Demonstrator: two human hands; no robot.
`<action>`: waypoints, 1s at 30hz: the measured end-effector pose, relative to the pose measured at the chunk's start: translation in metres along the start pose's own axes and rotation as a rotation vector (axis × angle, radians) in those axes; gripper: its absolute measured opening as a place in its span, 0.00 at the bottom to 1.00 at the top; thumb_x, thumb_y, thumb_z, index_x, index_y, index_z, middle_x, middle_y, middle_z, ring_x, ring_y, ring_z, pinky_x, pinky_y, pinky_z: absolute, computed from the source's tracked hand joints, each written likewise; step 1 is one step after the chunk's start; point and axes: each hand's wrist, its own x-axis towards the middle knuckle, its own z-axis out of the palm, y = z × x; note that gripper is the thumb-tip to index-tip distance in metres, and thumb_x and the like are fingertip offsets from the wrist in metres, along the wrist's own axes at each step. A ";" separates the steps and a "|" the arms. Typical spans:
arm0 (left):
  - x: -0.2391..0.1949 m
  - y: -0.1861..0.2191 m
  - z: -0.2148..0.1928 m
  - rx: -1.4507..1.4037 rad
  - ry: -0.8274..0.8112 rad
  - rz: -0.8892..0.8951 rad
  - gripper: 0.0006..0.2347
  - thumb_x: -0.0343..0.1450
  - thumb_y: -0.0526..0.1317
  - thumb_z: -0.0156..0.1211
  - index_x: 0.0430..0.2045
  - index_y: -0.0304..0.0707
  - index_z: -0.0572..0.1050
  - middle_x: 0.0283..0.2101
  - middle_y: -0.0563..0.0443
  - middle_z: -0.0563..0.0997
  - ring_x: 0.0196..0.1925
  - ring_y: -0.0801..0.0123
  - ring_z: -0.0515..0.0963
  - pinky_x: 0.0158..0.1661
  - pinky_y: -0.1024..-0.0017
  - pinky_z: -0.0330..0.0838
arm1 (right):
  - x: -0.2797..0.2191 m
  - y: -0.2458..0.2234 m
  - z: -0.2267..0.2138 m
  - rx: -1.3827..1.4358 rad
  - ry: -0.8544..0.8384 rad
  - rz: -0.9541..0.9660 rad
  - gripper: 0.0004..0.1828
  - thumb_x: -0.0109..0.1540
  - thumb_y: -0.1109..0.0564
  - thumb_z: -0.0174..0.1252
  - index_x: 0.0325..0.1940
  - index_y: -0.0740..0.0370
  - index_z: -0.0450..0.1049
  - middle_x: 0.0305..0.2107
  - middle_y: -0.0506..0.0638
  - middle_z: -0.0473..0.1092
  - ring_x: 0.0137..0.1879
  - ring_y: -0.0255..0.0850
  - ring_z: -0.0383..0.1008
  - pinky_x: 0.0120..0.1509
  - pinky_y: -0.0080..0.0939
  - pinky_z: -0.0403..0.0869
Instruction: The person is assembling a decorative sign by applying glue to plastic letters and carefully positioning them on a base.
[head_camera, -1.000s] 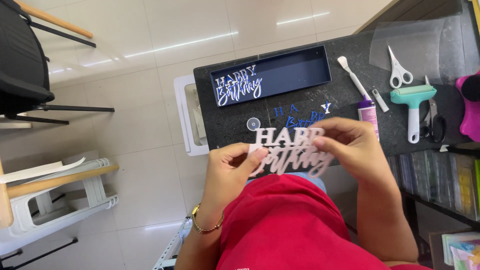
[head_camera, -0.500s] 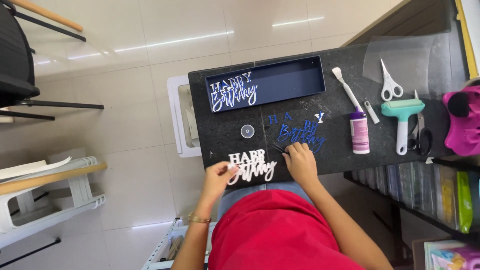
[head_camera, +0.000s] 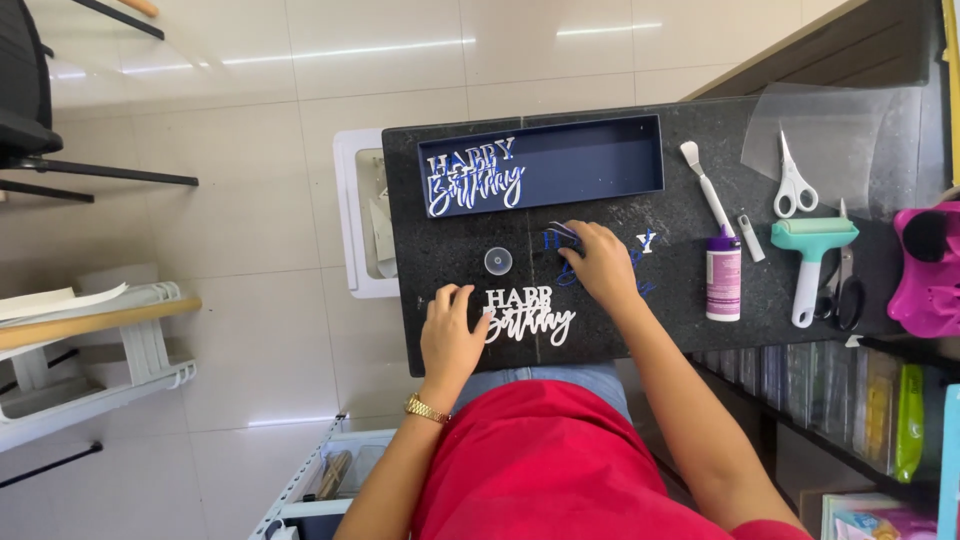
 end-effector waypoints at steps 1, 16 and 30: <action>0.002 0.003 -0.002 0.000 0.004 0.001 0.20 0.70 0.40 0.66 0.56 0.34 0.73 0.54 0.43 0.71 0.53 0.49 0.77 0.46 0.57 0.78 | 0.006 0.004 0.004 0.000 0.003 -0.003 0.20 0.59 0.56 0.68 0.55 0.54 0.76 0.37 0.50 0.78 0.47 0.47 0.80 0.55 0.45 0.77; 0.045 0.028 0.016 -0.154 0.042 0.206 0.11 0.71 0.38 0.62 0.48 0.43 0.78 0.48 0.50 0.76 0.45 0.57 0.80 0.42 0.64 0.78 | 0.031 -0.002 -0.007 0.046 -0.231 0.032 0.16 0.56 0.57 0.69 0.47 0.57 0.77 0.42 0.49 0.73 0.51 0.52 0.79 0.57 0.51 0.77; 0.046 0.070 -0.006 -1.156 -0.261 -0.273 0.05 0.71 0.35 0.66 0.33 0.33 0.85 0.30 0.41 0.86 0.28 0.66 0.85 0.24 0.78 0.80 | -0.059 -0.049 -0.057 0.243 0.310 -0.365 0.12 0.54 0.67 0.67 0.35 0.52 0.77 0.31 0.44 0.73 0.38 0.44 0.75 0.45 0.42 0.75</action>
